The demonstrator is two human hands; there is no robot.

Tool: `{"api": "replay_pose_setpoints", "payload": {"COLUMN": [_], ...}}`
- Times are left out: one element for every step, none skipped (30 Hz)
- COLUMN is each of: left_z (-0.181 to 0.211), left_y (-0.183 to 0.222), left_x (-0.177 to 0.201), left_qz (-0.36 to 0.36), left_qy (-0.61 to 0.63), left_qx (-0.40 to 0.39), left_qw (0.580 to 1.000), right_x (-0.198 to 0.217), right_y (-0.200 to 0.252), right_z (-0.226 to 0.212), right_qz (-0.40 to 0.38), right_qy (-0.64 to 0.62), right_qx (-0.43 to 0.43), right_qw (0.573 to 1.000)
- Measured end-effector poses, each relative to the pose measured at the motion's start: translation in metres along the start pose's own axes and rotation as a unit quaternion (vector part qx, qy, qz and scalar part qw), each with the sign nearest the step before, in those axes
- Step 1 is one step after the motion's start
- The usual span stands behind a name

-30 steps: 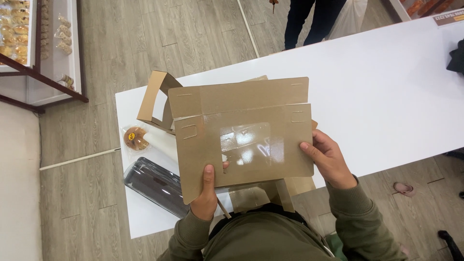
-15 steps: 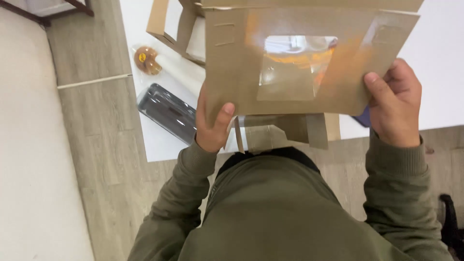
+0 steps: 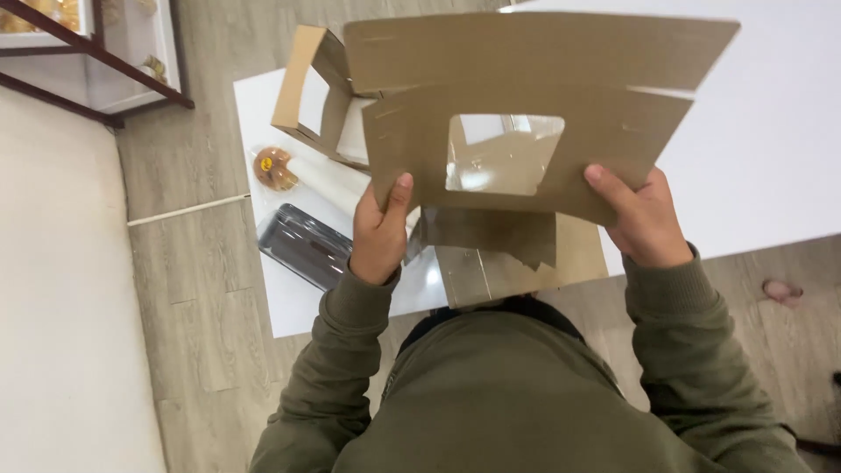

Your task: Assembling cardboard bakery boxes by folding and tucking flaps from flat sheets.

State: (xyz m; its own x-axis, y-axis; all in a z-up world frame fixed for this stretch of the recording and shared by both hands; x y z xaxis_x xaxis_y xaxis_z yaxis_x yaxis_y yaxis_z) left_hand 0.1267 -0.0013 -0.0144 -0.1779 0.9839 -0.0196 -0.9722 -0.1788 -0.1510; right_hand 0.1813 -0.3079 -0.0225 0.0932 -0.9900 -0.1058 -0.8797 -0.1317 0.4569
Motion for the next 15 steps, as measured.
{"api": "replay_pose_setpoints", "payload": {"left_z": [0.007, 0.016, 0.013, 0.012, 0.013, 0.018, 0.015, 0.009, 0.019, 0.034, 0.048, 0.045, 0.046, 0.046, 0.043], "left_y": [0.003, 0.008, 0.019, 0.030, 0.023, 0.025, 0.032, 0.041, 0.038, 0.036, 0.041, 0.038, 0.039, 0.040, 0.040], "left_x": [0.000, 0.000, -0.006, -0.008, -0.012, -0.022, -0.030, -0.037, -0.046, -0.056, -0.063, -0.065, -0.066, -0.067, -0.065], "left_qz": [0.012, 0.024, 0.017, 0.023, 0.034, 0.031, 0.034, 0.036, 0.036, 0.027, 0.020, 0.023, 0.023, 0.023, 0.026], "left_qy": [-0.018, -0.035, -0.031, -0.072, -0.110, -0.103, -0.104, -0.105, -0.101, -0.089, -0.081, -0.081, -0.078, -0.074, -0.075], "left_qx": [-0.061, -0.123, -0.122, -0.097, -0.097, -0.119, -0.089, -0.059, -0.066, -0.115, -0.156, -0.155, -0.175, -0.195, -0.196], "left_qw": [0.998, 0.992, 0.992, 0.992, 0.989, 0.987, 0.990, 0.992, 0.992, 0.989, 0.984, 0.984, 0.981, 0.978, 0.977], "right_x": [-0.005, -0.010, -0.010, -0.009, -0.009, -0.014, -0.015, -0.016, -0.019, -0.027, -0.036, -0.016, -0.001, 0.015, -0.008], "right_y": [0.006, 0.013, 0.017, 0.023, 0.017, 0.015, 0.015, 0.014, 0.016, 0.019, 0.026, 0.008, -0.005, -0.019, 0.000], "right_z": [-0.007, -0.014, -0.006, 0.000, -0.011, -0.011, -0.005, 0.002, -0.006, -0.016, -0.022, 0.005, 0.033, 0.062, 0.030], "right_qz": [-0.002, -0.004, 0.003, 0.034, 0.065, 0.071, 0.104, 0.137, 0.139, 0.117, 0.092, 0.089, 0.067, 0.044, 0.041], "right_qy": [0.027, 0.054, 0.053, 0.070, 0.089, 0.088, 0.071, 0.053, 0.055, 0.060, 0.065, 0.067, 0.072, 0.075, 0.076], "right_qx": [0.060, 0.119, 0.118, 0.116, 0.138, 0.160, 0.159, 0.158, 0.165, 0.215, 0.257, 0.256, 0.277, 0.298, 0.299], "right_qw": [0.998, 0.991, 0.992, 0.990, 0.984, 0.981, 0.979, 0.976, 0.975, 0.968, 0.960, 0.960, 0.956, 0.951, 0.950]}}
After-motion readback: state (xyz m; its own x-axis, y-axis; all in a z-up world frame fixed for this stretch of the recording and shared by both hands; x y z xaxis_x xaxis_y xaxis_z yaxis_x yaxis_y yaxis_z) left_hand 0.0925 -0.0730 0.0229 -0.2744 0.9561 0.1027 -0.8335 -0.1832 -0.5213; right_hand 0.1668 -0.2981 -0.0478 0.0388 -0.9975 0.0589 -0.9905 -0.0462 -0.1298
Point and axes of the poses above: each hand's wrist, its own y-axis away from the middle knuckle, its own x-axis out of the back of the hand, z = x × y, the point moved 7 cm from there along -y, towards the middle knuckle, and after that the axes turned 13 degrees about -x, right-handed, at the moved point
